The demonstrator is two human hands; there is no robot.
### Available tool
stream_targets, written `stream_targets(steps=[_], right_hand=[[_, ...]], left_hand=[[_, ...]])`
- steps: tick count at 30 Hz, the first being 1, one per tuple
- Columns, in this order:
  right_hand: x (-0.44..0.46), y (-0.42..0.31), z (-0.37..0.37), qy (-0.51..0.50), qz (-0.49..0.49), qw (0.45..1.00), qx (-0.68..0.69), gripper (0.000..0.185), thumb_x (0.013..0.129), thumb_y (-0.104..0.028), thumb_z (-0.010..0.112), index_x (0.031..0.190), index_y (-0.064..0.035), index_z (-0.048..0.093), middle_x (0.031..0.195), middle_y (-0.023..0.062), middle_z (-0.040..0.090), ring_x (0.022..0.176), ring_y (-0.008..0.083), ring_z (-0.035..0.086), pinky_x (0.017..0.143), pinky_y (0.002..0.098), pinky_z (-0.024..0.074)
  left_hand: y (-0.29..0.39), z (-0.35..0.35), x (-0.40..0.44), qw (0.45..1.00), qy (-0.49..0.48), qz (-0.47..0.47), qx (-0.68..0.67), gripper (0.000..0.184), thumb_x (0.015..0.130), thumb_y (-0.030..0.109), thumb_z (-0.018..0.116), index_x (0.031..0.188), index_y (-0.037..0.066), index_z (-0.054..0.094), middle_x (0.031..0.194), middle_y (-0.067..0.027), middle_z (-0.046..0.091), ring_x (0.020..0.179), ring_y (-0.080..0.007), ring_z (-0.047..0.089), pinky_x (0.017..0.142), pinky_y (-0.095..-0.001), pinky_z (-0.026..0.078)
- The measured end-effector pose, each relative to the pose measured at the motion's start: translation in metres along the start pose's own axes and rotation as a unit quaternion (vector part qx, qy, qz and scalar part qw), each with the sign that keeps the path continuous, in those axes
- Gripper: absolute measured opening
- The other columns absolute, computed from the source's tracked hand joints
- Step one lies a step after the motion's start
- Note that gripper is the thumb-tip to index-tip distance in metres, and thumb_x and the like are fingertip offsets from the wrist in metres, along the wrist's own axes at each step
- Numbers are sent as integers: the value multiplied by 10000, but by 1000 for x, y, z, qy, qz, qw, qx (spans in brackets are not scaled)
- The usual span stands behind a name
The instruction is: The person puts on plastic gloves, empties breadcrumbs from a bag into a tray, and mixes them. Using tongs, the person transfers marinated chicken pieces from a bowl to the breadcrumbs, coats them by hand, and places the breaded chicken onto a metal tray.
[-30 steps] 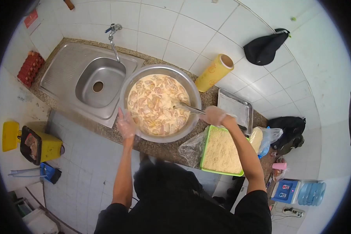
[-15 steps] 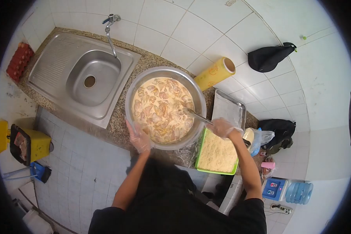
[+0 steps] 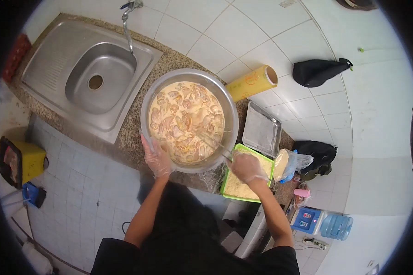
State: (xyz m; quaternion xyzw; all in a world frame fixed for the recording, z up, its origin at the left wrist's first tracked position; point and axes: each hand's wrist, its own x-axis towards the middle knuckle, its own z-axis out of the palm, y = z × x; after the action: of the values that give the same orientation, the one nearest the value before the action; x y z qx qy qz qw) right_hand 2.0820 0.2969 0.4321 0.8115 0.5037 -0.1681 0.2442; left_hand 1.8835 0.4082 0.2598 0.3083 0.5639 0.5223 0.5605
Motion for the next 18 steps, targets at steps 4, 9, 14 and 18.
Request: stream_targets(steps=[4,9,14,18], right_hand=[[3,14,-8,-11,21,995,94,566,1002,-528,516,1038,24,636,925,256,712,900,461,690,816,537,534],[73,32,-4,-33,21,990,138,670,970,-570,539,1006,83,686,891,320,686,913,485,678,842,526,510],[123,56,15,-52,-87,987,123,692,968,-601,541,872,65,704,803,317,658,842,478,675,770,531,492],[79,89,-36,-17,-114,982,146,646,978,-537,537,877,85,678,846,318,665,877,496,651,806,519,497]], left_hand=[[-30,-4,8,992,29,92,85,589,1037,175,557,1582,84,352,963,-91,663,757,-109,604,659,-285,527],[-14,2,2,996,36,77,7,585,1025,79,533,1583,101,358,992,-71,682,706,-106,598,635,-273,526],[-4,-2,-3,998,9,63,24,594,1021,53,515,1588,79,339,959,-49,673,688,-116,584,615,-271,518],[-3,-3,-11,1000,0,28,-10,597,1012,39,520,1579,32,332,885,-62,668,664,-119,581,607,-284,512]])
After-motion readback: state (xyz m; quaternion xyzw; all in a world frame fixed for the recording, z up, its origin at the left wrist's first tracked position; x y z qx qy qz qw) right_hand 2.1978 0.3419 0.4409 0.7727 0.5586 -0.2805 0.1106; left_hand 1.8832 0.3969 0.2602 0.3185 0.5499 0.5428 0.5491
